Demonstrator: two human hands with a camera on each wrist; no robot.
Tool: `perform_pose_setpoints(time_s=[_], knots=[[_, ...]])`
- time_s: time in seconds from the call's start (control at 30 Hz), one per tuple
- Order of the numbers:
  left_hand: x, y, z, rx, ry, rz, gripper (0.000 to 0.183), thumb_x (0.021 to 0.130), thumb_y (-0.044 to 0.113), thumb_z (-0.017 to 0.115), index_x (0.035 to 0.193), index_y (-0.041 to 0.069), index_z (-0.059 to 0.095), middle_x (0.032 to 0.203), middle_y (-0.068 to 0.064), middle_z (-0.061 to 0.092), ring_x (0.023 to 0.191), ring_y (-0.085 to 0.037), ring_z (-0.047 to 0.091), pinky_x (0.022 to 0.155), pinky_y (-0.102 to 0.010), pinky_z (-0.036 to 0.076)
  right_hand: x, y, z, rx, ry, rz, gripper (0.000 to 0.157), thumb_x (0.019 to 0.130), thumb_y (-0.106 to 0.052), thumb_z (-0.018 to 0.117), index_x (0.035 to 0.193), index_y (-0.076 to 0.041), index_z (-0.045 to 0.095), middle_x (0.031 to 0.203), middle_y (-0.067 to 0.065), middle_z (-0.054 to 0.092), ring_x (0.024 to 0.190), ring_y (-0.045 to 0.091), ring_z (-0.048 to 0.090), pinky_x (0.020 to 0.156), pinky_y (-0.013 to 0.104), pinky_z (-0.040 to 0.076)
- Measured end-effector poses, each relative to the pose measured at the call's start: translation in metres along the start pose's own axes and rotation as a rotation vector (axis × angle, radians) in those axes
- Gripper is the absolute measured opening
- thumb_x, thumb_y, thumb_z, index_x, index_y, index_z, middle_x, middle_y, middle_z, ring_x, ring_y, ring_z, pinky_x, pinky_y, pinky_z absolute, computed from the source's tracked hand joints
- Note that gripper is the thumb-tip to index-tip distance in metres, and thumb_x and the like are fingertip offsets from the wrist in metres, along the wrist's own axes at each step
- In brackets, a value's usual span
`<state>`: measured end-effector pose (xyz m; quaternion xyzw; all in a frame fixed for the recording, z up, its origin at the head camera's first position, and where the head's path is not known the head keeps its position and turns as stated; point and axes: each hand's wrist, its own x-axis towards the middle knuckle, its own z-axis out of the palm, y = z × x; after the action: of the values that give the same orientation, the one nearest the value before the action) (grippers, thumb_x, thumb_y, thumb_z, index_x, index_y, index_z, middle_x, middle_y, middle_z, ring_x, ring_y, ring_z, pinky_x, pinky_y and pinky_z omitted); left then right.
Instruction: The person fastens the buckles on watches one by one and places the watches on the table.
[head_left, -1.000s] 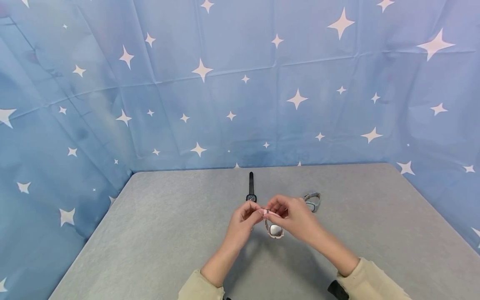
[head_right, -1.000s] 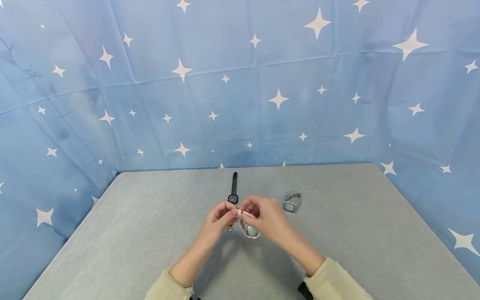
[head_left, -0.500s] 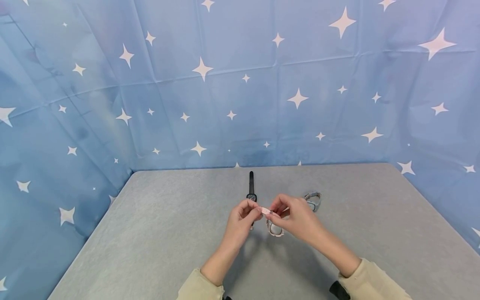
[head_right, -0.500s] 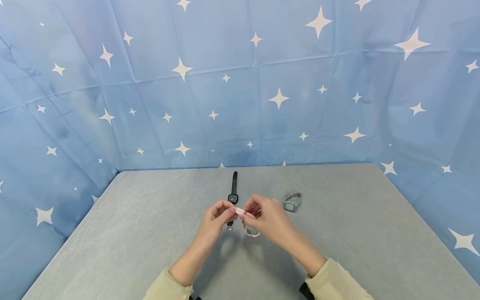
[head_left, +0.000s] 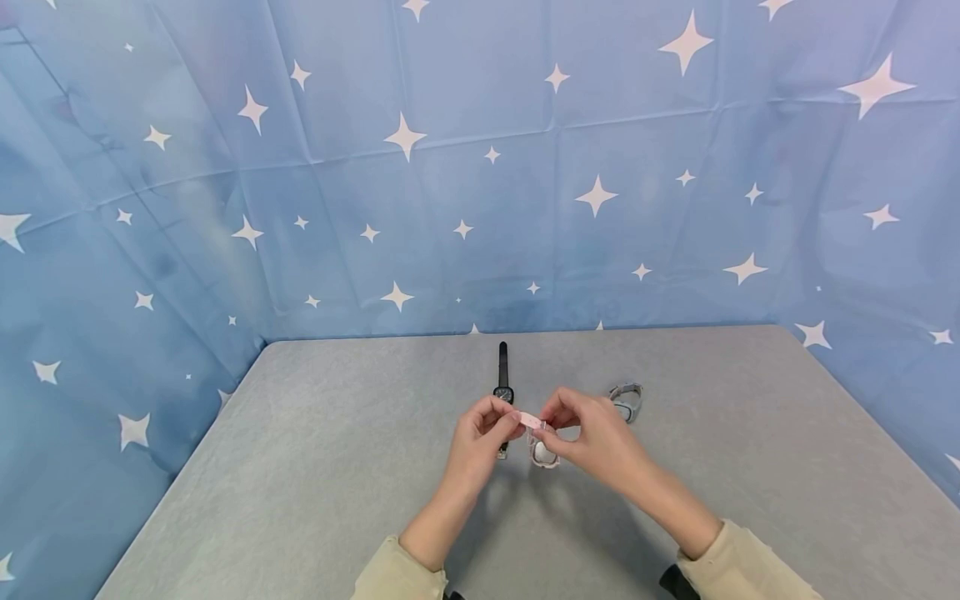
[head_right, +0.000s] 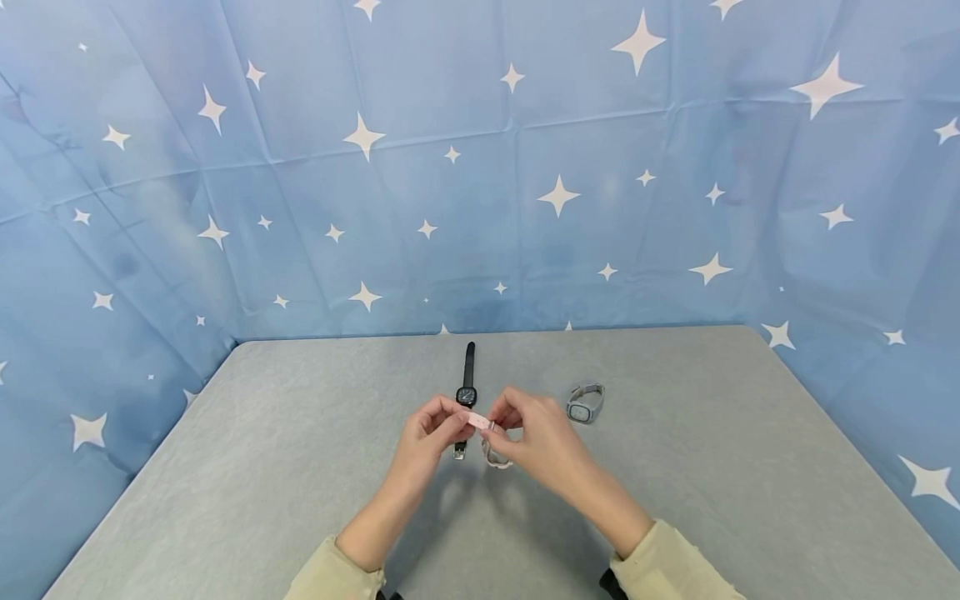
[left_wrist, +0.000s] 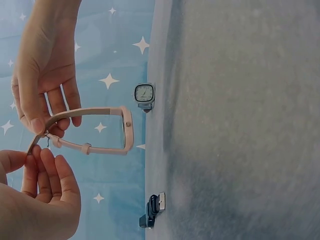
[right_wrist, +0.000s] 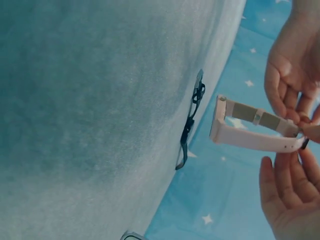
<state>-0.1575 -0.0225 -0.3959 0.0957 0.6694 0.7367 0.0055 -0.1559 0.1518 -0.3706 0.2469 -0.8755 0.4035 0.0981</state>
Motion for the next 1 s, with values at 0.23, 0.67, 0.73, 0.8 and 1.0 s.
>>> perform_pose_setpoints(time_s=[0.23,0.67,0.73,0.8,1.0], knots=[[0.0011,0.0003,-0.0018,-0.004,0.013,-0.001,0.018,0.092,0.009,0.058,0.092,-0.009,0.056,0.084,-0.004,0.061,0.080,-0.009,0.062,0.079,-0.024,0.054,-0.0012,0.0018,0.0000,-0.016,0.009,0.001,0.019,0.079,-0.008,0.075,0.084,-0.017,0.059,0.077,-0.013,0.065,0.073,-0.001,0.064,0.070,0.025,0.055],[0.0020,0.0030,-0.0027,-0.016,0.037,0.019,0.017,0.091,0.006,0.058,0.091,-0.011,0.056,0.083,-0.005,0.061,0.077,-0.008,0.062,0.077,-0.023,0.054,-0.0037,0.0068,0.0004,-0.022,0.016,0.013,0.020,0.078,-0.009,0.076,0.085,-0.018,0.060,0.079,-0.012,0.065,0.075,0.002,0.065,0.072,0.026,0.055],[0.0024,0.0034,-0.0029,-0.018,0.039,0.031,0.017,0.090,0.005,0.058,0.091,-0.012,0.056,0.083,-0.005,0.061,0.077,-0.007,0.062,0.077,-0.023,0.054,-0.0046,0.0077,0.0004,-0.029,0.025,0.020,0.021,0.077,-0.009,0.077,0.085,-0.018,0.060,0.079,-0.012,0.065,0.077,0.003,0.066,0.074,0.028,0.056],[0.0026,0.0041,-0.0032,-0.016,0.040,0.041,0.017,0.090,0.005,0.058,0.091,-0.012,0.056,0.083,-0.005,0.061,0.077,-0.007,0.062,0.076,-0.022,0.054,-0.0053,0.0083,0.0003,-0.031,0.029,0.027,0.021,0.077,-0.009,0.077,0.085,-0.018,0.060,0.080,-0.012,0.065,0.079,0.005,0.067,0.076,0.029,0.056],[0.0024,0.0065,-0.0036,-0.016,0.041,0.026,0.017,0.091,0.006,0.058,0.092,-0.011,0.056,0.084,-0.003,0.061,0.078,-0.007,0.062,0.077,-0.023,0.054,-0.0057,0.0087,0.0009,-0.027,0.015,0.050,0.020,0.078,-0.009,0.076,0.086,-0.018,0.061,0.081,-0.011,0.066,0.081,0.007,0.067,0.077,0.031,0.056]])
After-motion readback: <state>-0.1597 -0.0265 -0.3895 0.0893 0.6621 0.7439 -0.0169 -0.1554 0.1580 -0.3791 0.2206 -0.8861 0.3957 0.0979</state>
